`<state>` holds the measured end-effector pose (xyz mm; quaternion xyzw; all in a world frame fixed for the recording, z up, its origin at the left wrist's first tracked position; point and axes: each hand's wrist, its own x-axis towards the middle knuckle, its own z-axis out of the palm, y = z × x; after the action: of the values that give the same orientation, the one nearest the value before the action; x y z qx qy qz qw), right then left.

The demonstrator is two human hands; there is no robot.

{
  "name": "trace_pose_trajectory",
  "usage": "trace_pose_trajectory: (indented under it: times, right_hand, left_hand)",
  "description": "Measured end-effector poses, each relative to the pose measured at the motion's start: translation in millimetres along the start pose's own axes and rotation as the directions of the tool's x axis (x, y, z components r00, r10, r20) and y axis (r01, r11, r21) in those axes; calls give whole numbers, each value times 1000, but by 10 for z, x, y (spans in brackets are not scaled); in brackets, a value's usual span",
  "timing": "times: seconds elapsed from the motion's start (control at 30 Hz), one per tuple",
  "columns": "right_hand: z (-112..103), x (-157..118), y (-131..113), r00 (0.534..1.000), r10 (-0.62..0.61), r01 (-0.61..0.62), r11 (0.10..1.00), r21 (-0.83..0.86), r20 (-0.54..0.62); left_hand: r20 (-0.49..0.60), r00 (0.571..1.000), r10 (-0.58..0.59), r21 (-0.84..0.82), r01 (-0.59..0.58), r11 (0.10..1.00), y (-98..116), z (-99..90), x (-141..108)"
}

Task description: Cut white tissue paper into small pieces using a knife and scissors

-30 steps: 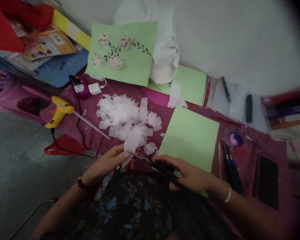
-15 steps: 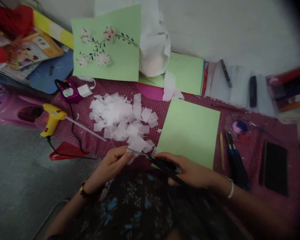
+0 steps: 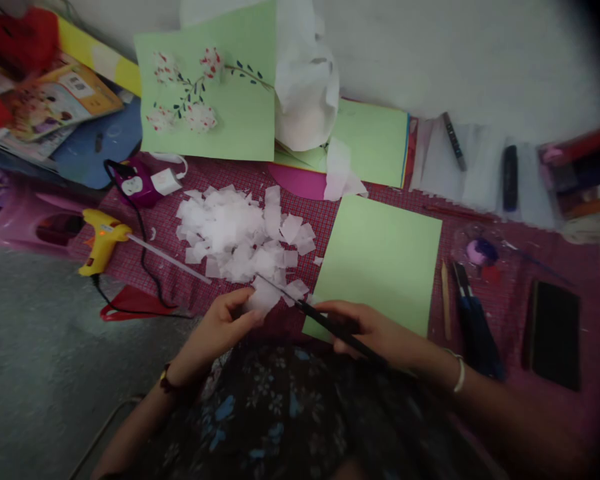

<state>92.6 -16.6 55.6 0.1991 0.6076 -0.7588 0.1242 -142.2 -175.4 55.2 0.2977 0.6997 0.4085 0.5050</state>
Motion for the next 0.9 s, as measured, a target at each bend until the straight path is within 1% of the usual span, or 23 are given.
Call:
trace_pose_trajectory:
  times: [0.1,0.17,0.3,0.4,0.53,0.63,0.7,0.77,0.83,0.9]
  right_hand:
    - [-31,-26,-3,998,-55,57,996,-73,31]
    - [-58,-49,13,997,-51,57,993,-103,62]
    - [-105,-97,31,998,-28,36,987,-157,54]
    - [-113,-128,-13,996,-15,31,980,-194,84]
    - [-78,-114,-84,993,-4,31,975,-222,120]
    - [-38,-52,-80,991,-13,38,982,-186,136]
    - [-20,-14,-44,994,-32,48,986,-158,105]
    - [-17,-3,-2,998,-51,55,993,-109,37]
    - [-32,-28,23,999,-41,40,998,-55,-18]
    - [-58,-79,18,1000,-24,23,999,-47,-19]
  left_hand:
    - [14,999,-40,-117,41,992,-39,-26,-25]
    - [-40,999,-37,-174,29,984,-69,-24,-28]
    - [-137,990,-18,-294,-24,955,-113,13,-9]
    - [-188,982,-23,-333,-42,942,-143,35,6]
    - [-226,974,-18,-342,-62,938,-178,50,17]
    - [-212,977,2,-284,-64,957,-172,66,19]
    - [-179,984,6,-232,-48,971,-159,73,15]
    - [-168,985,25,-196,-59,979,-153,70,7]
    - [-203,977,59,-198,-100,975,-160,53,-2]
    - [-264,961,77,-238,-142,961,-172,32,-8]
